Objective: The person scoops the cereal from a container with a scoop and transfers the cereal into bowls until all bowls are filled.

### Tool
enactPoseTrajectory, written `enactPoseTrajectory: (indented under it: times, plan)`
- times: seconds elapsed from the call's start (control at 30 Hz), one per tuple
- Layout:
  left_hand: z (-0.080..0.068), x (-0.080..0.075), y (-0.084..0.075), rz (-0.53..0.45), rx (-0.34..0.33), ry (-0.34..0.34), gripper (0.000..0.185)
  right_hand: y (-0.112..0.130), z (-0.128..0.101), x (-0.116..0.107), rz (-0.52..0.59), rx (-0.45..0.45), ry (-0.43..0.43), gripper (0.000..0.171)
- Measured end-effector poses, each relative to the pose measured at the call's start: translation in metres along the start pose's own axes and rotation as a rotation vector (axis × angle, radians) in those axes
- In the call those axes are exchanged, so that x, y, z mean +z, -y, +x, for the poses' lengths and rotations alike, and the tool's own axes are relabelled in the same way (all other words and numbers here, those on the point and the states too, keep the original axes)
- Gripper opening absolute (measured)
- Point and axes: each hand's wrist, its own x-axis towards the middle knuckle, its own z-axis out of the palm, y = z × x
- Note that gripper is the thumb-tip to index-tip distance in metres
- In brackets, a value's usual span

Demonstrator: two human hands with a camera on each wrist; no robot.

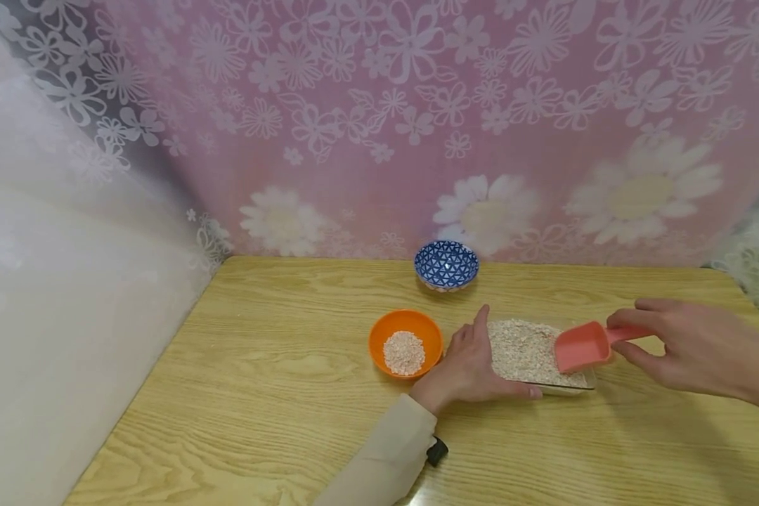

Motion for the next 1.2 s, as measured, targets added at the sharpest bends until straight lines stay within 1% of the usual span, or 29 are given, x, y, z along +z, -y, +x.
enactPoseTrajectory:
  times: [0.13, 0.2, 0.37, 0.43, 0.5, 0.67, 0.77, 0.87, 1.07, 1.2]
  plan:
    - [0.0, -0.001, 0.0, 0.024, -0.009, 0.009, 0.137, 0.002, 0.003, -0.005, -0.032, -0.014, 0.021, 0.02]
    - [0.0, -0.002, 0.0, 0.037, -0.016, 0.013, 0.137, 0.003, 0.005, -0.007, -0.05, -0.026, 0.038, 0.021]
    - [0.0, -0.003, -0.001, 0.05, -0.025, 0.02, 0.137, 0.007, 0.011, -0.006, -0.058, -0.019, 0.136, 0.022]
    - [0.0, -0.002, -0.001, 0.045, -0.022, 0.021, 0.137, 0.008, 0.012, -0.004, -0.046, -0.019, 0.166, 0.02]
    - [0.0, -0.002, -0.001, 0.048, -0.019, 0.022, 0.137, 0.008, 0.013, -0.003, -0.034, -0.023, 0.177, 0.019]
    - [0.0, -0.002, 0.0, 0.034, -0.011, 0.023, 0.136, 0.006, 0.013, 0.0, 0.004, -0.024, 0.183, 0.017]
    - [0.0, -0.002, 0.001, 0.018, -0.009, 0.026, 0.136, 0.006, 0.012, 0.0, 0.012, -0.028, 0.17, 0.019]
    - [0.0, -0.002, 0.001, 0.015, -0.013, 0.026, 0.136, 0.007, 0.012, -0.002, 0.013, -0.025, 0.18, 0.021]
    - [0.0, -0.002, 0.001, 0.017, -0.018, 0.019, 0.136, 0.007, 0.018, -0.006, 0.035, -0.032, 0.249, 0.02]
    - [-0.001, -0.002, 0.002, 0.03, -0.016, 0.019, 0.136, 0.005, 0.02, -0.01, 0.059, -0.012, 0.302, 0.021]
